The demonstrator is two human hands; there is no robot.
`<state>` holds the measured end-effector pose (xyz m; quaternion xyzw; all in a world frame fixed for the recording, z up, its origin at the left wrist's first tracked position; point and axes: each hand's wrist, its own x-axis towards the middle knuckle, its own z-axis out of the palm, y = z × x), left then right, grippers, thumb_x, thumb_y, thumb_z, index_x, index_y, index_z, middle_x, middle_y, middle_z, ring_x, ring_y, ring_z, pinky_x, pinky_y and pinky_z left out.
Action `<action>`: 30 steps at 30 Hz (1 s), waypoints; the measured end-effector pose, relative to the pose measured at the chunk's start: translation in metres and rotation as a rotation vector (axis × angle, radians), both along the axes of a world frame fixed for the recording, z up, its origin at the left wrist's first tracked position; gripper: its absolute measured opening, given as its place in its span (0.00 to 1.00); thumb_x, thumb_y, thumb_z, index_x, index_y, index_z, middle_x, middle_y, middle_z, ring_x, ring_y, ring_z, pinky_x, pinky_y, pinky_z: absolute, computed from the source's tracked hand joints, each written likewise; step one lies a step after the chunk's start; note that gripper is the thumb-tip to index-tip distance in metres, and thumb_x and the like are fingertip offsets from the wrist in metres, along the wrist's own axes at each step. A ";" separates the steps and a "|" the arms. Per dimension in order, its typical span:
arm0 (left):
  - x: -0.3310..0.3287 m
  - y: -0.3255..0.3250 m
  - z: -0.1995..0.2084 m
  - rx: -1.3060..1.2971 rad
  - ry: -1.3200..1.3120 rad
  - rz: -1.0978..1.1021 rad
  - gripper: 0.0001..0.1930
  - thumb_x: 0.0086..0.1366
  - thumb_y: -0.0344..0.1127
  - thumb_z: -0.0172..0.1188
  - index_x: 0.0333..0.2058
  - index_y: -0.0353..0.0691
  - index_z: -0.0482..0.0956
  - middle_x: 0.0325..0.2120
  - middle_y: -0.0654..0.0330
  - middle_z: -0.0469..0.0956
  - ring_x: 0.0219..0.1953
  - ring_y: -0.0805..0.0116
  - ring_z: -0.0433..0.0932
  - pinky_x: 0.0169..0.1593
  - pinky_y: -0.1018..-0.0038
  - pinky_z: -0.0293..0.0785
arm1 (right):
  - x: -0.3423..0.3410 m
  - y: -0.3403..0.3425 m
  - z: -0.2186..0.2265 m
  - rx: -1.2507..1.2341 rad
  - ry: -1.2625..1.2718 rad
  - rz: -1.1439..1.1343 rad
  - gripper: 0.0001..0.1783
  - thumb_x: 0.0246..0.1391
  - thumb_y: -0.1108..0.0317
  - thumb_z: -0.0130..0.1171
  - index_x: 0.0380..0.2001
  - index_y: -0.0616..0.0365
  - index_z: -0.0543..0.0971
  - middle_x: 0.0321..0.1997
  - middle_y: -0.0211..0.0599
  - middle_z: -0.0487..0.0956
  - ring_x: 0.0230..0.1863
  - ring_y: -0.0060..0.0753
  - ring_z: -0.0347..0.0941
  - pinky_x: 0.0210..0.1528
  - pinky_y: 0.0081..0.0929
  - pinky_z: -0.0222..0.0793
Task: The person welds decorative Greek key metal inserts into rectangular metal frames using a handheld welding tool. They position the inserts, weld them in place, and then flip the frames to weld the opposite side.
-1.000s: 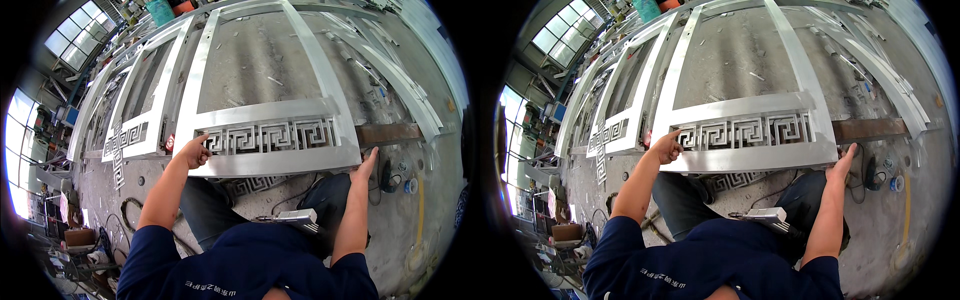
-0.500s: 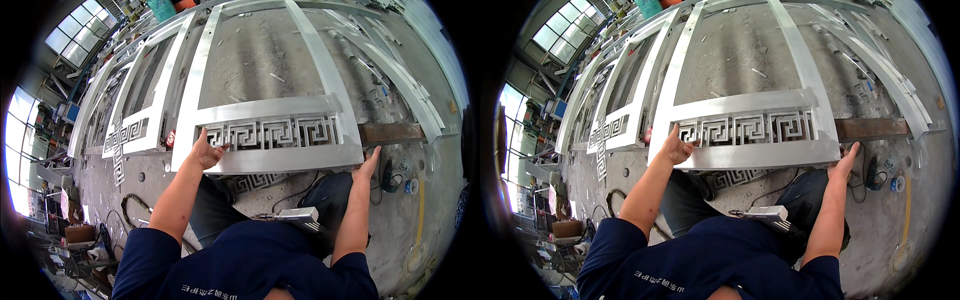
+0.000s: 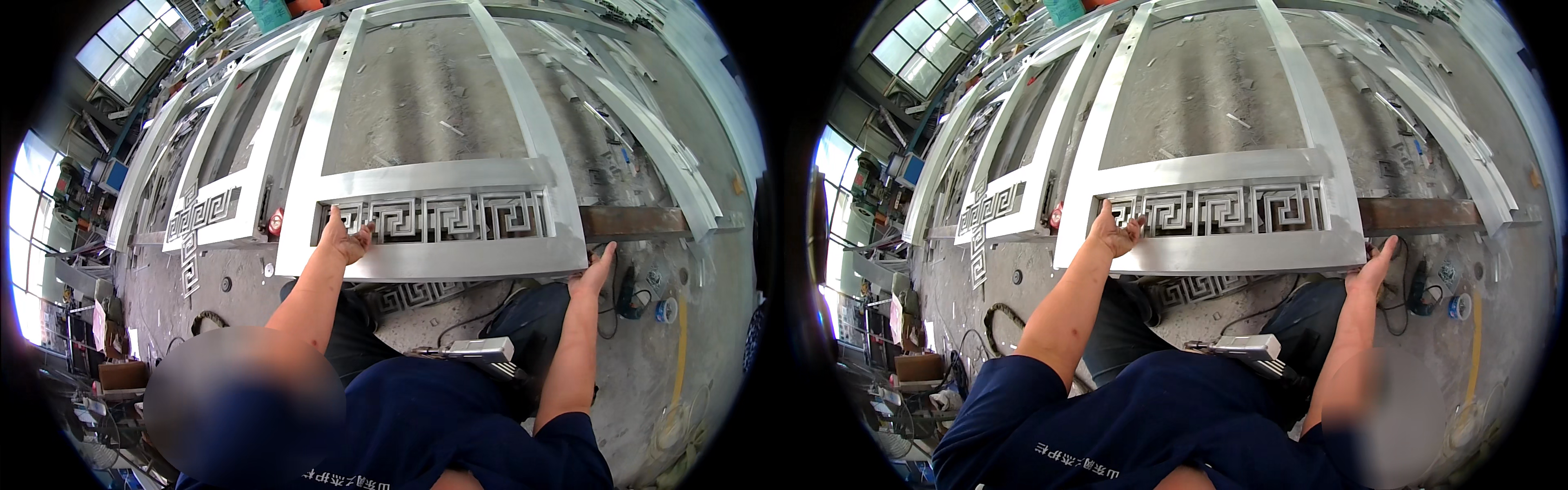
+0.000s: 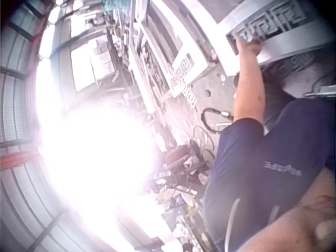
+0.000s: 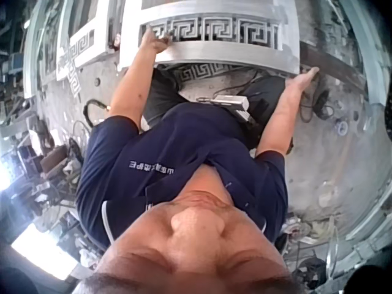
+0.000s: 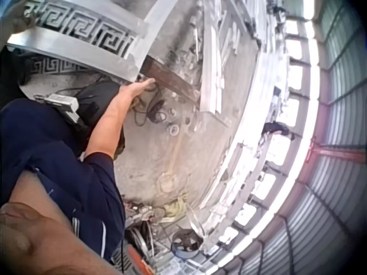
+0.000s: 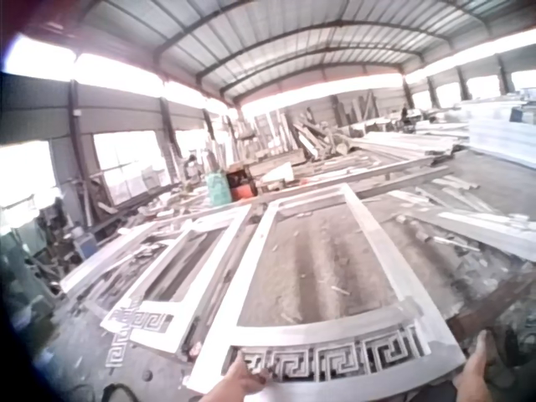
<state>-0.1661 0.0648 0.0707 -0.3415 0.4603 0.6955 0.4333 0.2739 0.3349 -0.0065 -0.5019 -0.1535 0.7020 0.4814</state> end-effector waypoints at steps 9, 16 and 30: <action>-0.024 -0.014 -0.019 0.066 0.035 0.081 0.45 0.63 0.72 0.58 0.57 0.32 0.64 0.41 0.46 0.74 0.30 0.64 0.76 0.30 0.75 0.79 | 0.002 0.002 -0.006 0.001 0.004 0.024 0.47 0.56 0.19 0.46 0.41 0.60 0.81 0.40 0.33 0.82 0.42 0.32 0.76 0.43 0.25 0.66; -0.032 -0.002 -0.022 -0.002 0.062 0.140 0.42 0.67 0.69 0.55 0.63 0.38 0.60 0.41 0.46 0.74 0.38 0.54 0.81 0.40 0.63 0.87 | 0.000 0.002 -0.006 -0.009 0.007 -0.007 0.48 0.55 0.19 0.47 0.41 0.61 0.81 0.41 0.35 0.82 0.44 0.36 0.76 0.50 0.32 0.67; -0.021 0.003 -0.006 -0.007 0.115 0.112 0.46 0.69 0.66 0.53 0.71 0.39 0.47 0.49 0.44 0.72 0.48 0.48 0.80 0.52 0.51 0.84 | -0.004 -0.004 0.008 0.009 -0.017 -0.015 0.48 0.58 0.22 0.48 0.41 0.67 0.77 0.44 0.40 0.79 0.46 0.37 0.75 0.52 0.33 0.69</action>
